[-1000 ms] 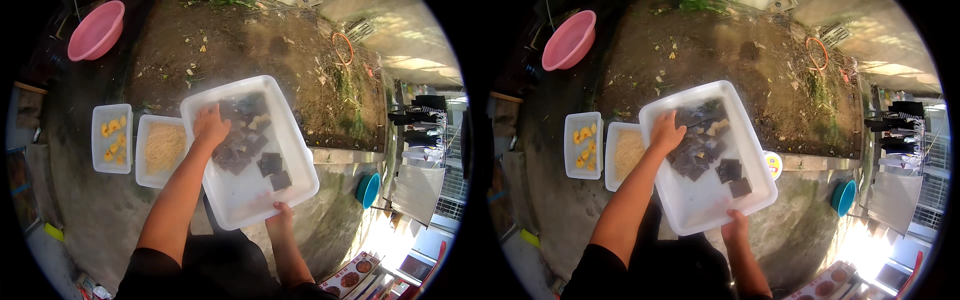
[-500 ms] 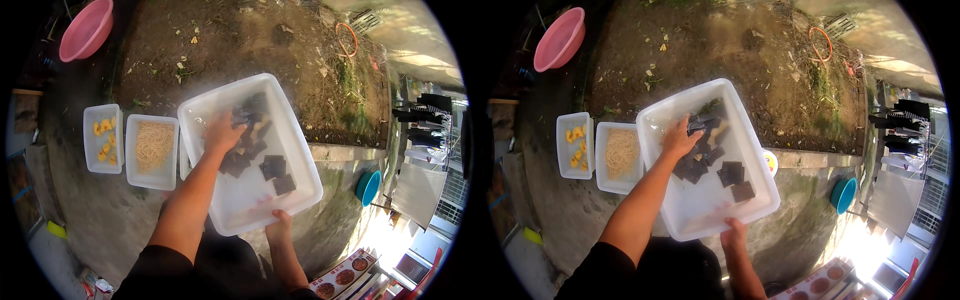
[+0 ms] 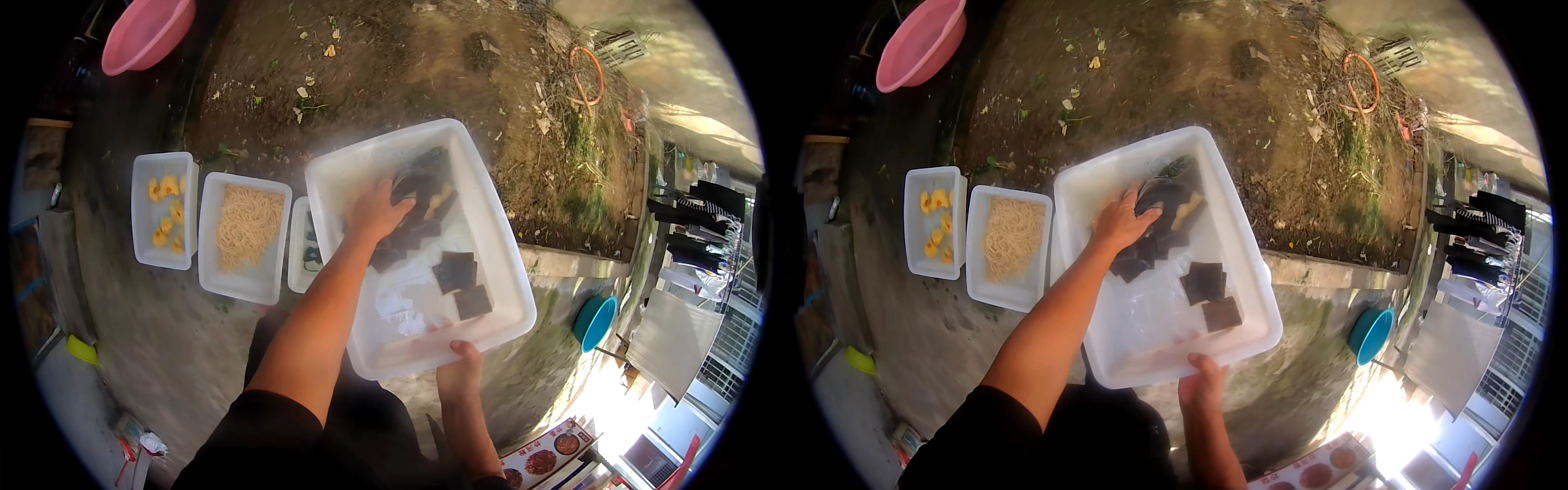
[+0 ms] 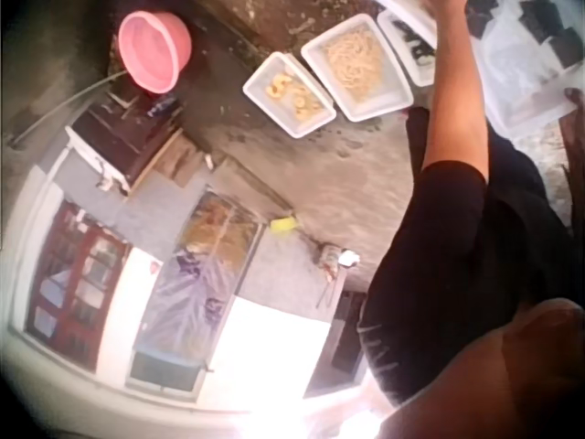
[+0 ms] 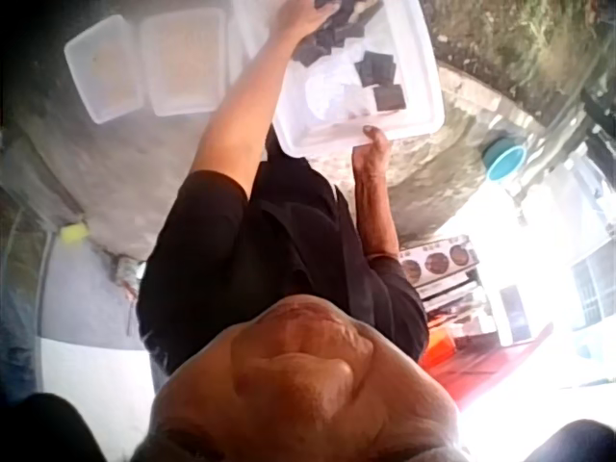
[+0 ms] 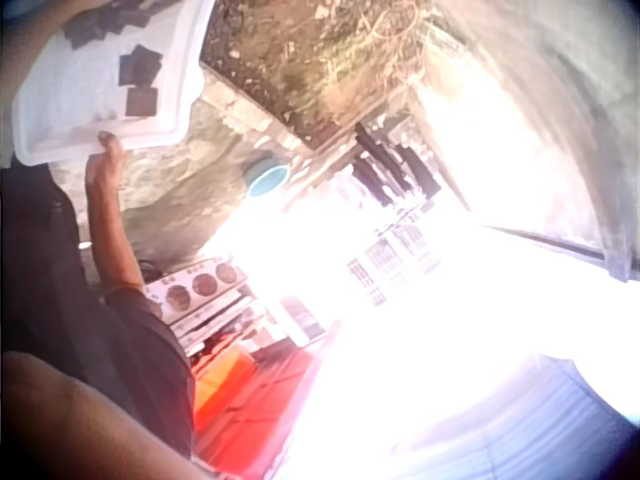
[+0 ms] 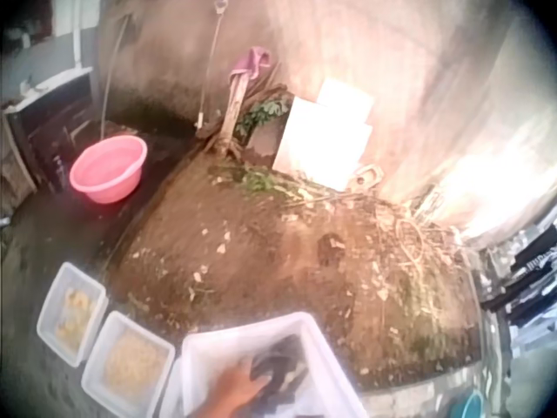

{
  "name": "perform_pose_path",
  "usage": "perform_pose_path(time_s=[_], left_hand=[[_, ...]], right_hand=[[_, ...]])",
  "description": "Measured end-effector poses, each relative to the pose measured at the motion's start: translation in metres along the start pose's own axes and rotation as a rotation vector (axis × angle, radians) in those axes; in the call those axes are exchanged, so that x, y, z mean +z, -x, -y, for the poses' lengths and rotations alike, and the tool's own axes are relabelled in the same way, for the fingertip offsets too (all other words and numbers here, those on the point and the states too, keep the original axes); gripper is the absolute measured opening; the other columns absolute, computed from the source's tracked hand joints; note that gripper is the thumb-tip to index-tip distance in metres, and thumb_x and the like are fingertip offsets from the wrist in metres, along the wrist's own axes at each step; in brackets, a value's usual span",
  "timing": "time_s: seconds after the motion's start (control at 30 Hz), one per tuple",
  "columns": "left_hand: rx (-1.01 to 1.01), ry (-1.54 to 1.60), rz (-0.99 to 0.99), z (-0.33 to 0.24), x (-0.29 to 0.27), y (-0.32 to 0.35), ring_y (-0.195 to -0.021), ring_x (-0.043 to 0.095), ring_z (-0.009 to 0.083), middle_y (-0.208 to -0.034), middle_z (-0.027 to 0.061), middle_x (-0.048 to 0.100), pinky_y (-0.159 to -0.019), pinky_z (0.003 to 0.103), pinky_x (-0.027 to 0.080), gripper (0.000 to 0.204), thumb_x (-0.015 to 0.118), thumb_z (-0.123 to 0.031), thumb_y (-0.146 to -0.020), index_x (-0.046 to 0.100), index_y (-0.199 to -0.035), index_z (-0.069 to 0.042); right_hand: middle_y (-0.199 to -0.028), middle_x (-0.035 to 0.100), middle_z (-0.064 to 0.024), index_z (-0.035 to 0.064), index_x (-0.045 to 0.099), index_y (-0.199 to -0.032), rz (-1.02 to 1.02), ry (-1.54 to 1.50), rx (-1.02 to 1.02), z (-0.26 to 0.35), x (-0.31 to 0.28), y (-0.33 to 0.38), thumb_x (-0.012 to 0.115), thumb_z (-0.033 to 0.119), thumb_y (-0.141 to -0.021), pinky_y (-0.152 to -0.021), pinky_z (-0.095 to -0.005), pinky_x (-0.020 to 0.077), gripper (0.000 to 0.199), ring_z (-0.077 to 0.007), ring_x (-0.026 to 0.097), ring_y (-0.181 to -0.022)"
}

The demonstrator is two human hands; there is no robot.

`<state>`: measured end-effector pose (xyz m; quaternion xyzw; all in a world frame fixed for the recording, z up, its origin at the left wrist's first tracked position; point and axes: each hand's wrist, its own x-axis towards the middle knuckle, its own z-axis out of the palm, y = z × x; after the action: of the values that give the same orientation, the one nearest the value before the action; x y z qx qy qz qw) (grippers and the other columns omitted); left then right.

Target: The person washes crinkle-cut potato slices and dark seaweed-like items in white plastic containers using a hose. They transfer the potatoes between containers, rinse them thoroughly, and place the container into a display case. The person also handles green vegetables and dark sheets in separate containers.

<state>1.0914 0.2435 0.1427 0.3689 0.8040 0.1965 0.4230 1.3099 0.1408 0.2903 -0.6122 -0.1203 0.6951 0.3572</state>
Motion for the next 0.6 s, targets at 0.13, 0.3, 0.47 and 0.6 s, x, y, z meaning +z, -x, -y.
perform_pose_path(time_s=[0.13, 0.3, 0.47, 0.6], left_hand=[[-0.004, 0.138, 0.036, -0.007, 0.002, -0.005, -0.111, 0.051, 0.0318, -0.12, 0.014, 0.054, -0.092, 0.041, 0.04, 0.073, 0.055, -0.051, -0.078, 0.032, -0.137, -0.015], [0.083, 0.244, -0.063, -0.01, 0.018, -0.012, -0.109, 0.05, 0.0376, -0.118, 0.0221, 0.052, -0.089, 0.042, 0.041, 0.075, 0.058, -0.052, -0.078, 0.034, -0.135, -0.008], [0.082, 0.262, -0.11, -0.016, 0.025, -0.017, -0.107, 0.051, 0.0377, -0.117, 0.022, 0.053, -0.088, 0.043, 0.042, 0.071, 0.058, -0.051, -0.078, 0.039, -0.131, -0.008], [0.1, 0.278, -0.136, -0.022, 0.027, -0.021, -0.106, 0.051, 0.038, -0.116, 0.022, 0.053, -0.087, 0.043, 0.042, 0.07, 0.057, -0.052, -0.078, 0.039, -0.132, -0.009]], right_hand=[[-0.107, 0.042, -0.0136, 0.0121, 0.027, -0.13, -0.069, 0.055, -0.056, 0.007, 0.009, -0.004, 0.058, 0.009, -0.061, -0.08, -0.0548, 0.0452, 0.076, -0.0342, 0.046, -0.1], [-0.109, 0.041, -0.0142, 0.0122, 0.026, -0.131, -0.051, 0.088, -0.115, 0.015, 0.008, -0.009, 0.06, 0.009, -0.059, -0.078, -0.0536, 0.0467, 0.079, -0.034, 0.046, -0.101], [-0.112, 0.045, -0.0162, 0.0033, 0.028, -0.132, -0.076, 0.045, -0.14, 0.022, 0.005, -0.011, 0.054, -0.001, -0.059, -0.094, -0.045, 0.0391, 0.078, -0.031, 0.046, -0.105], [-0.114, 0.045, -0.0168, 0.0015, 0.028, -0.132, -0.065, 0.06, -0.181, 0.026, 0.004, -0.014, 0.055, 0.0, -0.058, -0.095, -0.0449, 0.0381, 0.079, -0.0309, 0.045, -0.108]])
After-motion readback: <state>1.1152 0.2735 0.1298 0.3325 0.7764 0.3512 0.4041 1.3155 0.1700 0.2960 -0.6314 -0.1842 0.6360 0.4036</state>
